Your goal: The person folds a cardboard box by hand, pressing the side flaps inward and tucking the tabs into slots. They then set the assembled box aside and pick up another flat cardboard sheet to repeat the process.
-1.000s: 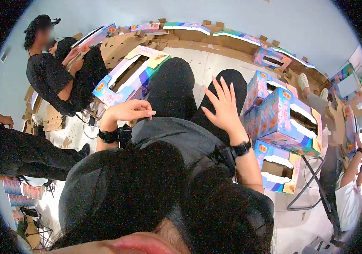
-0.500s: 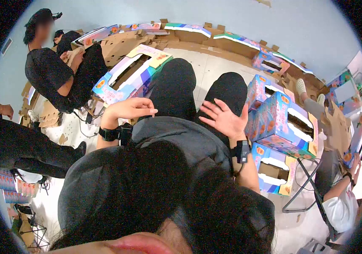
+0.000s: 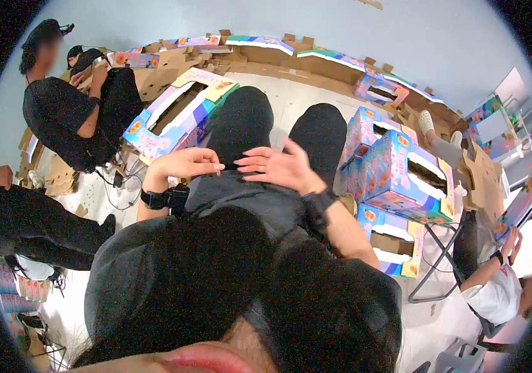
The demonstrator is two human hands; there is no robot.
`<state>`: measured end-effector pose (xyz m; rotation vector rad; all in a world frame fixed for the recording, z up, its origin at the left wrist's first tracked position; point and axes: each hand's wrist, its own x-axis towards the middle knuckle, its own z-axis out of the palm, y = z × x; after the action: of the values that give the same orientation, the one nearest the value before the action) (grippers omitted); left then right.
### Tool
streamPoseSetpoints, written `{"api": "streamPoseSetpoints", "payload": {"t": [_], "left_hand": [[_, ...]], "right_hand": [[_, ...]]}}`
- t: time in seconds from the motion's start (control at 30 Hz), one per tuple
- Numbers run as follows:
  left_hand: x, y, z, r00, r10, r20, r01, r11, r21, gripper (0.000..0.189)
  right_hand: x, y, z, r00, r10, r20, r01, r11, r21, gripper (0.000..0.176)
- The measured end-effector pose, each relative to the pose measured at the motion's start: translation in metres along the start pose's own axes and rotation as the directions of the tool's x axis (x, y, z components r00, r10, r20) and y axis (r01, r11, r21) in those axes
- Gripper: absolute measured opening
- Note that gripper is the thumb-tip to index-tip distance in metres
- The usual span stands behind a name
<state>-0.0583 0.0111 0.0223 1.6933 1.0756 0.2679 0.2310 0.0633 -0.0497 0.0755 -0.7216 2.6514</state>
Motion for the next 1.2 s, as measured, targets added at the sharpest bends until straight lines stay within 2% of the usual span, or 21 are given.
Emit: {"api": "streamPoseSetpoints", "payload": {"t": [0.07,0.1,0.2,0.27,0.33,0.4,0.47,0.5,0.53,0.6,0.63,0.67,0.73,0.8,0.83,0.87,0.93,1.0,1.03,1.13,1.2], "left_hand": [[0.001,-0.002,0.0,0.999,0.029,0.014,-0.029,1.0,0.003,0.032],[-0.001,-0.002,0.0,0.999,0.047,0.011,-0.047,0.999,0.023,0.032],[-0.007,-0.008,-0.009,0.994,0.113,-0.003,-0.113,0.993,-0.034,0.03],[-0.009,-0.015,-0.012,0.995,0.099,-0.02,-0.101,0.985,-0.143,0.03],[-0.012,-0.006,-0.012,0.995,0.081,-0.053,-0.088,0.988,-0.129,0.03],[-0.008,-0.009,-0.01,0.999,0.023,-0.027,-0.028,0.982,-0.187,0.029],[-0.005,-0.009,-0.007,0.998,0.069,0.009,-0.068,0.992,-0.104,0.028],[-0.003,-0.009,-0.007,0.996,0.09,0.026,-0.088,0.994,-0.061,0.027],[0.0,-0.01,-0.008,0.992,0.123,-0.006,-0.123,0.99,-0.064,0.028],[0.004,-0.017,-0.006,0.983,0.171,-0.064,-0.176,0.982,-0.076,0.029],[0.007,-0.019,-0.005,0.941,0.292,-0.171,-0.315,0.941,-0.126,0.028],[0.008,-0.018,-0.014,0.966,0.152,-0.207,-0.18,0.976,-0.122,0.03],[-0.002,-0.007,-0.024,0.849,0.047,-0.526,-0.066,0.998,-0.018,0.04],[0.0,-0.036,-0.054,0.685,0.138,-0.716,0.119,0.948,0.296,0.05],[0.001,-0.055,-0.073,0.59,0.223,-0.776,0.229,0.876,0.425,0.055],[0.004,-0.071,-0.09,0.614,0.181,-0.769,0.464,0.705,0.537,0.084],[0.015,-0.119,-0.115,0.795,0.019,-0.606,0.503,0.539,0.676,0.11],[0.025,-0.164,-0.109,0.713,0.008,-0.702,0.623,0.453,0.638,0.122],[0.031,-0.176,-0.11,0.666,0.016,-0.745,0.675,0.41,0.613,0.128],[0.037,-0.177,-0.115,0.684,-0.134,-0.717,0.596,0.67,0.443,0.131],[0.035,-0.171,-0.1,0.619,-0.028,-0.785,0.566,0.708,0.421,0.123]], "right_hand": [[0.015,0.011,-0.012,0.993,0.022,-0.114,-0.042,0.982,-0.182,0.089],[0.014,0.006,-0.008,0.99,0.015,-0.14,-0.039,0.985,-0.167,0.089],[-0.007,-0.029,-0.014,0.974,-0.226,-0.032,0.226,0.974,0.008,0.084],[-0.034,-0.05,-0.018,0.883,-0.455,-0.118,0.462,0.886,0.043,0.073],[-0.057,-0.072,-0.018,0.707,-0.692,-0.144,0.669,0.721,-0.183,0.059],[-0.078,-0.095,-0.019,0.471,-0.856,-0.212,0.74,0.514,-0.433,0.048],[-0.098,-0.119,-0.056,-0.064,-0.968,-0.241,0.363,0.202,-0.91,0.04],[-0.096,-0.118,-0.049,-0.226,-0.971,-0.079,0.198,0.033,-0.98,0.038],[-0.097,-0.121,-0.041,-0.241,-0.967,-0.087,0.335,0.001,-0.942,0.036],[-0.088,-0.102,0.002,0.051,-0.998,0.02,0.391,0.002,-0.92,0.037],[-0.081,-0.096,0.008,0.184,-0.982,0.035,0.341,0.03,-0.939,0.037],[-0.078,-0.087,0.011,0.307,-0.951,0.038,0.291,0.055,-0.955,0.038],[-0.071,-0.067,0.008,0.491,-0.87,0.031,0.143,0.046,-0.989,0.04],[-0.065,-0.052,-0.01,0.593,-0.8,-0.09,0.103,0.186,-0.977,0.035],[-0.061,-0.045,-0.011,0.588,-0.8,-0.122,0.069,0.199,-0.978,0.031],[-0.057,-0.038,-0.012,0.581,-0.799,-0.151,0.037,0.211,-0.977,0.028],[-0.052,-0.033,-0.017,0.588,-0.8,-0.123,-0.045,0.119,-0.992,0.025],[-0.052,-0.032,-0.012,0.644,-0.76,-0.089,-0.231,-0.082,-0.969,0.023],[-0.049,-0.029,-0.004,0.616,-0.787,-0.024,-0.181,-0.112,-0.977,0.031],[-0.053,-0.029,-0.002,0.609,-0.793,-0.01,-0.182,-0.127,-0.975,0.03],[-0.055,-0.031,-0.004,0.604,-0.797,-0.015,-0.197,-0.13,-0.972,0.031]]}}
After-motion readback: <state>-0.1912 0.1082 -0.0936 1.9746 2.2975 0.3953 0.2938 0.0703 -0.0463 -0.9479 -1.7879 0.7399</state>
